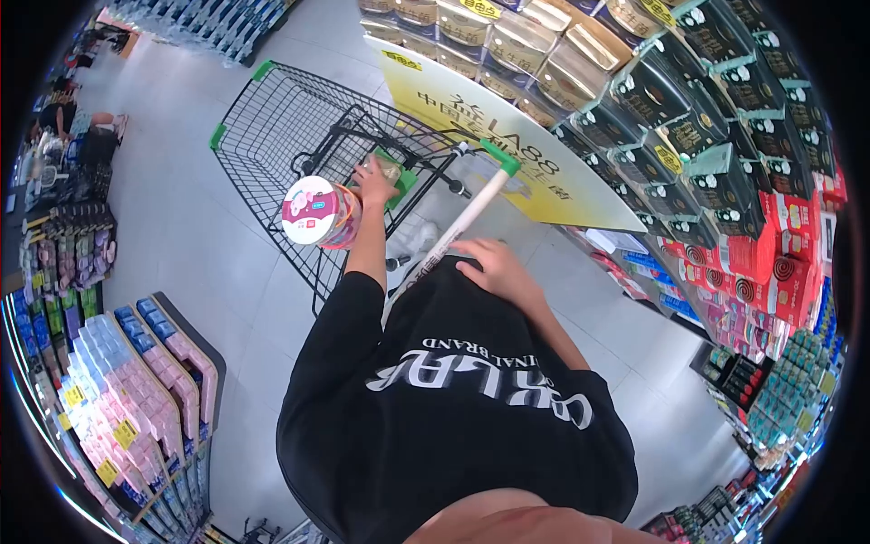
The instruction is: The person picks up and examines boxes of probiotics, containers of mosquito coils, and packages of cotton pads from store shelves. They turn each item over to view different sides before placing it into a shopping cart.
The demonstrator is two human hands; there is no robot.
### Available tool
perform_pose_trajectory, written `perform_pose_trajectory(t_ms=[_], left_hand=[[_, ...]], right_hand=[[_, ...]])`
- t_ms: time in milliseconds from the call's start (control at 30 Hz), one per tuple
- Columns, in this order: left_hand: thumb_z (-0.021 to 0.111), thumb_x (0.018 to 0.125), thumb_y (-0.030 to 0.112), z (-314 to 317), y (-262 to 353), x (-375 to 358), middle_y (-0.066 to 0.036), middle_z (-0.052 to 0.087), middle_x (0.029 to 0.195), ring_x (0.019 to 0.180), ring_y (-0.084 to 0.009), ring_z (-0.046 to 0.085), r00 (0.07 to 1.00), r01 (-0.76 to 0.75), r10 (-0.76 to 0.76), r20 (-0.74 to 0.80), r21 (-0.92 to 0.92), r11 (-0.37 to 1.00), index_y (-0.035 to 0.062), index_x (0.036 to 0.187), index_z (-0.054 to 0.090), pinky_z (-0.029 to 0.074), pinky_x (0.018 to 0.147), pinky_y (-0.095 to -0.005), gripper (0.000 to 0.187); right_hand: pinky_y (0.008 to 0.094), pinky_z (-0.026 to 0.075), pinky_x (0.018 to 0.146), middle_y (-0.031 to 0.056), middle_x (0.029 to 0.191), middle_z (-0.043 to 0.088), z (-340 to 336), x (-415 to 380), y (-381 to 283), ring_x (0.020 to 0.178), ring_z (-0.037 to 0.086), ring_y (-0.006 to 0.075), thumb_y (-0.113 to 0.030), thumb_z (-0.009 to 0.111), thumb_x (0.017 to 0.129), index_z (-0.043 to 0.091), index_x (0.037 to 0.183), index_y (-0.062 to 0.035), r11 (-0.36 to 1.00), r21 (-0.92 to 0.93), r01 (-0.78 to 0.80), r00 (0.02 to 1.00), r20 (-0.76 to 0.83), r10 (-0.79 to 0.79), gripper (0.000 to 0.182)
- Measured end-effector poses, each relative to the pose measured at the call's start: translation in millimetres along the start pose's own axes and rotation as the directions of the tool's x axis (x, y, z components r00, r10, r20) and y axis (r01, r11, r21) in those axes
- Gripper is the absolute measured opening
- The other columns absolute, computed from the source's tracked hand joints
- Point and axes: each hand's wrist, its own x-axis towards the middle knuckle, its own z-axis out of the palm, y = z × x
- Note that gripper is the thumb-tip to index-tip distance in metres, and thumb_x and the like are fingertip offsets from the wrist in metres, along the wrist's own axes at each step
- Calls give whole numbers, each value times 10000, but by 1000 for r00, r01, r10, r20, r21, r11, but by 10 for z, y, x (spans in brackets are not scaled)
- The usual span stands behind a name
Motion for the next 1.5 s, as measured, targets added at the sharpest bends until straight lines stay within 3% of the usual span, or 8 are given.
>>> perform_pose_trajectory(t_ms=[333, 567, 767, 1000, 1067, 1133, 1333, 1500], left_hand=[[748, 697, 417, -608, 81, -287, -274, 535, 1138, 1067, -412, 509, 905, -416, 329, -269, -398, 818, 187, 1449, 398, 404, 952, -458, 861], [754, 727, 352, -1719, 1189, -1938, -282, 424, 1315, 1181, -419, 432, 356, -916, 647, -674, -118, 382, 102, 1408, 438, 326, 1003, -493, 791], [689, 805, 237, -1911, 627, -1982, -248, 418, 1378, 1312, -396, 344, 533, -775, 450, -717, -200, 600, -23, 1373, 403, 252, 1091, -477, 687], [700, 822, 290, -1497, -1153, -1166, -268, 514, 1237, 1155, -387, 496, 783, 60, -273, -559, -369, 928, -71, 1289, 449, 390, 986, -449, 641], [716, 818, 303, -1128, -1431, -870, -247, 535, 1224, 1126, -336, 533, 883, -53, -276, -380, -664, 746, -77, 1297, 430, 422, 954, -411, 675], [732, 812, 311, -950, -1545, -856, -223, 554, 1208, 1096, -287, 559, 920, -107, -251, -300, -810, 577, -80, 1303, 414, 443, 930, -374, 703], [745, 806, 352, -563, -1659, -1199, -186, 479, 1311, 1128, -272, 529, 917, -105, -305, -257, -893, 438, -16, 1325, 387, 452, 914, -396, 731], [645, 801, 562, -370, -1541, -1509, -108, 403, 1404, 1272, -315, 403, 969, 138, -164, 183, -958, -252, 172, 1414, 310, 367, 929, -622, 800]], right_hand=[[301, 496, 779, 93, 1125, 645, -387, -25, 243, 981, 628, 188, -164, 648, 888, 556, 1245, -51, 948, 242, -206, 952, -173, 251, 385], [294, 493, 796, 84, 1236, 575, -855, 689, -307, 1086, 571, 160, -221, 717, 835, 488, 1318, -64, 733, 676, -77, 869, -315, 382, 557], [311, 455, 943, 102, 1190, 601, -1730, 848, -525, 1099, 573, 184, -191, 801, 745, 548, 1218, -53, 993, 72, 93, 862, -505, -44, 554], [359, 493, 876, 142, 1066, 637, -2829, 1533, -677, 964, 633, 269, -264, 767, 788, 598, 1175, -26, 843, -537, 24, 372, -779, -506, 485], [395, 477, 904, 168, 1122, 589, -2843, 1854, -262, 1031, 600, 323, -306, 725, 805, 598, 1179, -54, 824, -565, -49, 399, -767, -503, 469], [418, 447, 971, 213, 1284, 508, -2759, 2023, 138, 1103, 568, 347, -275, 691, 819, 536, 1279, -54, 899, -377, -223, 795, -604, -56, 534], [490, 392, 1022, 250, 1406, 357, -2199, 1787, -265, 1351, 294, 409, -237, 677, 812, 399, 1402, -101, 806, -547, -226, 650, -701, -293, 666], [403, 456, 937, 181, 1173, 565, -1493, 1272, -215, 1074, 577, 296, -171, 654, 844, 459, 1332, -70, 973, -197, 120, 834, -512, -206, 535]])
